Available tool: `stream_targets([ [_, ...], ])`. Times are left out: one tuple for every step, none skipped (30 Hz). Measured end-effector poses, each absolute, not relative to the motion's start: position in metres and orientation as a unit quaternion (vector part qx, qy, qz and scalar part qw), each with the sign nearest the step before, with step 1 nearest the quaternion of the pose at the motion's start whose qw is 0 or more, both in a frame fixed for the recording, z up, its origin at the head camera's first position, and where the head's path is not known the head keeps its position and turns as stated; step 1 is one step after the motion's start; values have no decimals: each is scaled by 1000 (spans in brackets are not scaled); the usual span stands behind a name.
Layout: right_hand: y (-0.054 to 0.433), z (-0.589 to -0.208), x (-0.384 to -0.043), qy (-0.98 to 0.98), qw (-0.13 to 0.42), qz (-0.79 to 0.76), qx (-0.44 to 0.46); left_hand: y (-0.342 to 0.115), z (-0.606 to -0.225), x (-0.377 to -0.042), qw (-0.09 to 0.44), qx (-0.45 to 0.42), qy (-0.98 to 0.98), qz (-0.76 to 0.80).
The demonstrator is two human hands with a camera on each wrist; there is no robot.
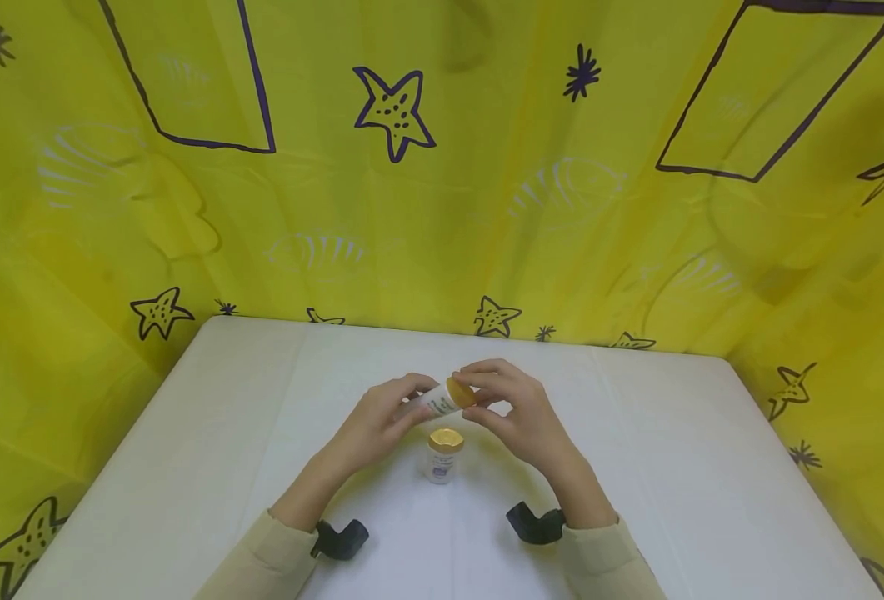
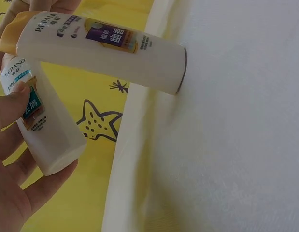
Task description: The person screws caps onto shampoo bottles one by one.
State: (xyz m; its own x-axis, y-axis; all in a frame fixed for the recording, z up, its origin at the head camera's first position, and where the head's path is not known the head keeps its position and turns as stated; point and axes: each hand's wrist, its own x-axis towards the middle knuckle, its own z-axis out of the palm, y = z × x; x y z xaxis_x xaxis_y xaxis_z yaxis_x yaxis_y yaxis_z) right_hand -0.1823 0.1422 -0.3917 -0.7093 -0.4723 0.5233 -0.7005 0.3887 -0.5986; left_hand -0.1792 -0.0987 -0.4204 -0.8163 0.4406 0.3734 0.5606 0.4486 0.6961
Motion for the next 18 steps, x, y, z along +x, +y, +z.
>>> stream_targets([
  [142,-392,-183,-823,141,415,361,-99,-421,-180,58,-295,-846,-440],
  [143,-392,-183,-824,148,407,366,-100,-422,-181,47,-295,-844,-446],
  [143,-392,-183,-824,153,401,370,-101,-422,-181,38,-298,-840,-451],
  [143,-392,-183,-823,160,395,375,-102,-423,-182,30,-302,-836,-457],
  [143,-392,-184,-822,165,391,380,-102,-423,-183,21,-304,-833,-462],
  [144,-392,-184,-820,170,387,386,-103,-423,-183,14,-307,-830,-466],
  [144,-392,-184,-815,175,386,394,-103,-423,-184,10,-310,-826,-470],
  [144,-392,-184,-808,177,390,405,-103,-423,-184,7,-314,-823,-474],
  [144,-392,-185,-800,180,393,415,-103,-422,-185,6,-318,-820,-476],
  [144,-392,-185,-793,184,396,425,-103,-422,-185,5,-318,-819,-478],
  [144,-392,-186,-785,188,399,434,-103,-421,-185,4,-317,-818,-479],
  [144,-393,-187,-778,194,402,441,-103,-421,-184,7,-317,-818,-480],
  [144,-393,-187,-774,200,404,446,-103,-422,-184,10,-317,-818,-480],
  [144,-394,-188,-770,206,405,447,-102,-422,-184,14,-316,-818,-480],
  [144,-394,-188,-770,212,405,445,-102,-422,-183,20,-315,-820,-478],
  [143,-394,-188,-769,219,406,442,-101,-422,-182,28,-314,-823,-473],
  [143,-395,-189,-768,228,407,438,-100,-422,-182,37,-314,-825,-469],
  [143,-396,-189,-768,235,409,433,-100,-423,-181,49,-315,-826,-465],
])
